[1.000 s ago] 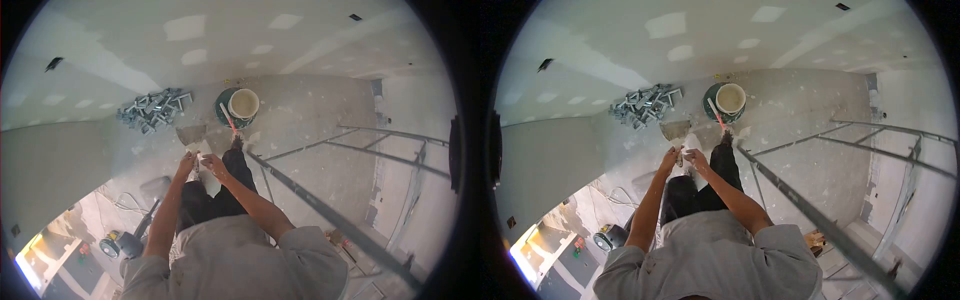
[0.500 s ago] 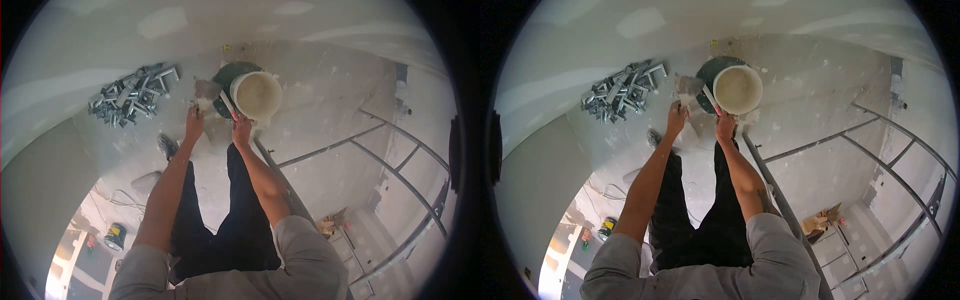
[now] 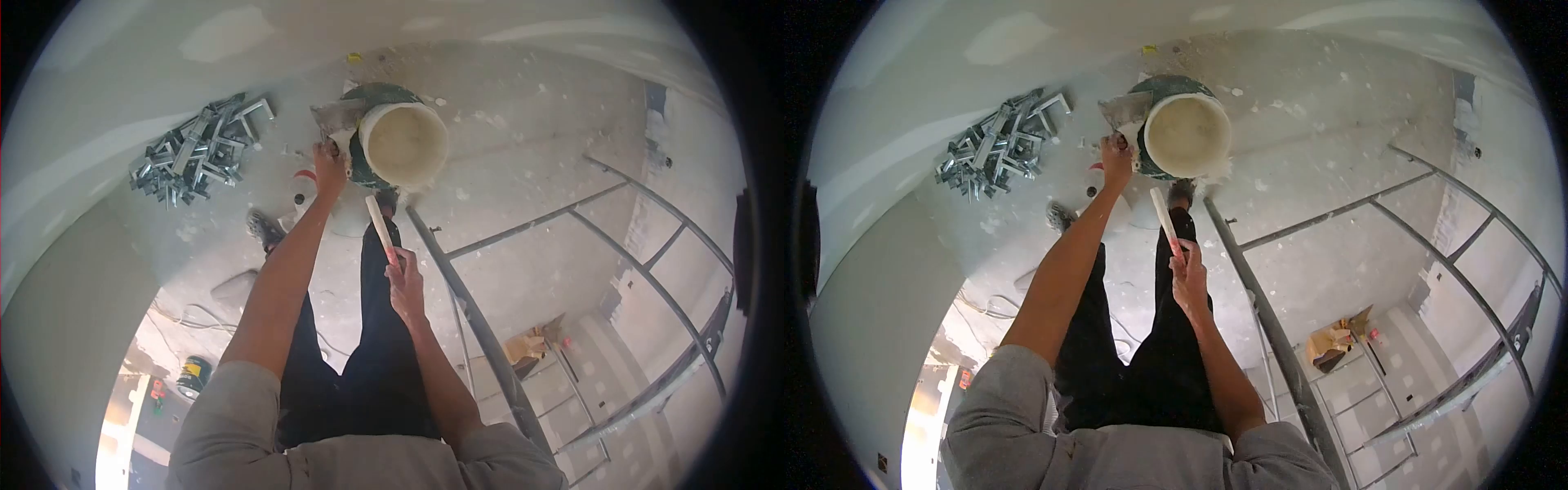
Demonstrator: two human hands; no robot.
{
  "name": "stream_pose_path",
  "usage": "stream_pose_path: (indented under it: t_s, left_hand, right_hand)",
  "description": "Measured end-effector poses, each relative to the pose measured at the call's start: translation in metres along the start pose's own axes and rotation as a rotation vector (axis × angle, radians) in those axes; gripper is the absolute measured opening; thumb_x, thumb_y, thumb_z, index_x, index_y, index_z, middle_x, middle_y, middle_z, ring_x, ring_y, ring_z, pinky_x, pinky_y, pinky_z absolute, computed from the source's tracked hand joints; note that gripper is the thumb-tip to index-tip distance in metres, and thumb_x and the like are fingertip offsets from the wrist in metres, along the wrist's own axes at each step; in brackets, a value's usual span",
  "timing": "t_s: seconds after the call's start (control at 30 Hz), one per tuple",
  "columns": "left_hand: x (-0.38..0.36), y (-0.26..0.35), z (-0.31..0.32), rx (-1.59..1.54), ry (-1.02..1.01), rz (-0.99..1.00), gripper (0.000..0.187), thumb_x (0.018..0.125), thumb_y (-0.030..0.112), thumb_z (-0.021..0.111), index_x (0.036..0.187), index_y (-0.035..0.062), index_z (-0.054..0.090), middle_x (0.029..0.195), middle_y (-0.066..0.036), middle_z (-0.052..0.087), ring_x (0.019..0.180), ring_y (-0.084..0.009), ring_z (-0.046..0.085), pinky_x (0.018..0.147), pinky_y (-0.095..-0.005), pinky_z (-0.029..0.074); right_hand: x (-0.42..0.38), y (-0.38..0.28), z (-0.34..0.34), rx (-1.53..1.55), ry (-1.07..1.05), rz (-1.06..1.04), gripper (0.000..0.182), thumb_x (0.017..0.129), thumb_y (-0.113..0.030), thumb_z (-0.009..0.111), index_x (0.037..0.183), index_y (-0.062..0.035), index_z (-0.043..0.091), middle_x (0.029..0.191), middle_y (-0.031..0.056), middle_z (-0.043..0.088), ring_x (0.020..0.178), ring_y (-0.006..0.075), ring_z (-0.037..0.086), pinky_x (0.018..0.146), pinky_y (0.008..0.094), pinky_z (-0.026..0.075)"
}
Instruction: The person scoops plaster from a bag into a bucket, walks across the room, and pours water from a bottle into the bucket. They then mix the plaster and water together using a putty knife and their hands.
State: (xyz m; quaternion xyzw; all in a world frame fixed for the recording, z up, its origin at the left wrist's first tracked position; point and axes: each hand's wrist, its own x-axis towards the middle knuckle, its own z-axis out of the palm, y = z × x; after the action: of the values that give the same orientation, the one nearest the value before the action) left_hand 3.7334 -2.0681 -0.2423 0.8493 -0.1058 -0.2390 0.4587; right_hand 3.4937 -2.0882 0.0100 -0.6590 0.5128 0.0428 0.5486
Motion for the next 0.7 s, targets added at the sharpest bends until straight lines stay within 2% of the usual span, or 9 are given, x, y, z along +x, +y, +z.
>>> stream_pose_path:
  t_s: [0.13, 0.27, 0.33, 0.43, 0.5, 0.57, 0.63, 0.67, 0.7]
  left_hand:
    - [-0.001, 0.020, 0.007, -0.017, 0.147, -0.086, 0.037, 0.080, -0.003, 0.066, 0.116, -0.0003, 0.056, 0.101, -0.013, 0.055, 0.090, -0.0282, 0.060, 0.081, -0.0395, 0.048]
    - [0.000, 0.017, -0.002, -0.052, 0.193, -0.093, 0.035, 0.081, -0.003, 0.066, 0.115, -0.0001, 0.058, 0.098, -0.012, 0.057, 0.087, -0.0251, 0.061, 0.078, -0.0375, 0.050]
    - [-0.003, -0.001, -0.014, -0.119, 0.105, -0.059, 0.031, 0.083, -0.003, 0.065, 0.113, 0.0012, 0.059, 0.097, -0.012, 0.061, 0.087, -0.0230, 0.063, 0.077, -0.0364, 0.051]
    - [-0.005, -0.031, -0.063, -0.203, 0.186, -0.088, 0.025, 0.088, 0.001, 0.062, 0.112, 0.0028, 0.061, 0.098, -0.014, 0.064, 0.089, -0.0238, 0.064, 0.080, -0.0344, 0.051]
    - [-0.020, -0.050, -0.113, -0.054, 0.243, -0.128, 0.021, 0.092, 0.006, 0.057, 0.112, 0.0030, 0.063, 0.100, -0.013, 0.065, 0.091, -0.0263, 0.065, 0.083, -0.0356, 0.051]
    - [-0.045, -0.108, -0.146, -0.055, 0.273, -0.147, 0.031, 0.089, 0.006, 0.061, 0.120, 0.0055, 0.060, 0.105, -0.012, 0.065, 0.099, -0.0286, 0.064, 0.090, -0.0390, 0.049]
    - [-0.060, -0.158, -0.166, 0.303, -0.079, -0.226, 0.055, 0.082, 0.007, 0.069, 0.134, 0.0094, 0.050, 0.119, -0.014, 0.062, 0.116, -0.0315, 0.058, 0.100, -0.0422, 0.046]
    - [-0.059, -0.175, -0.165, 0.300, -0.074, -0.230, 0.055, 0.082, 0.007, 0.069, 0.134, 0.0094, 0.050, 0.119, -0.014, 0.062, 0.116, -0.0315, 0.058, 0.100, -0.0422, 0.046]
    - [-0.058, -0.182, -0.164, 0.368, -0.188, -0.079, 0.067, 0.078, 0.008, 0.074, 0.139, 0.0112, 0.045, 0.125, -0.013, 0.060, 0.122, -0.0325, 0.054, 0.103, -0.0430, 0.044]
  right_hand:
    - [0.002, -0.075, -0.044, -0.089, 0.065, 0.045, 0.024, 0.101, -0.024, 0.058, 0.119, -0.0080, 0.056, 0.074, 0.0087, 0.061, 0.067, 0.0163, 0.062, 0.062, 0.0321, 0.049]
    - [0.036, -0.099, -0.070, -0.333, 0.204, -0.046, 0.021, 0.101, -0.024, 0.057, 0.112, -0.0057, 0.057, 0.077, 0.0187, 0.065, 0.070, 0.0332, 0.066, 0.061, 0.0427, 0.049]
    - [0.061, -0.115, -0.075, -0.508, 0.267, -0.119, 0.015, 0.099, -0.019, 0.057, 0.106, -0.0058, 0.057, 0.079, 0.0233, 0.065, 0.075, 0.0411, 0.066, 0.063, 0.0489, 0.048]
    - [0.106, -0.134, -0.075, -0.645, 0.331, -0.307, 0.014, 0.096, -0.018, 0.060, 0.103, -0.0058, 0.061, 0.085, 0.0205, 0.067, 0.081, 0.0413, 0.066, 0.069, 0.0508, 0.049]
    - [0.123, -0.148, -0.074, -0.681, 0.289, -0.286, 0.015, 0.096, -0.018, 0.060, 0.103, -0.0055, 0.062, 0.087, 0.0204, 0.068, 0.082, 0.0416, 0.066, 0.070, 0.0507, 0.049]
    - [0.130, -0.156, -0.071, -0.719, 0.255, -0.261, 0.015, 0.095, -0.018, 0.060, 0.102, -0.0052, 0.063, 0.089, 0.0202, 0.068, 0.084, 0.0418, 0.065, 0.070, 0.0506, 0.049]
    - [0.132, -0.159, -0.067, -0.749, 0.230, -0.250, 0.017, 0.095, -0.019, 0.060, 0.104, -0.0053, 0.063, 0.090, 0.0206, 0.068, 0.084, 0.0422, 0.065, 0.071, 0.0502, 0.049]
    - [0.131, -0.163, -0.064, -0.779, 0.206, -0.162, 0.016, 0.096, -0.019, 0.060, 0.104, -0.0053, 0.063, 0.089, 0.0203, 0.069, 0.084, 0.0417, 0.066, 0.071, 0.0499, 0.050]
    - [0.133, -0.157, -0.062, -0.799, 0.200, -0.174, 0.016, 0.096, -0.018, 0.060, 0.104, -0.0042, 0.064, 0.090, 0.0209, 0.069, 0.085, 0.0418, 0.066, 0.071, 0.0492, 0.050]
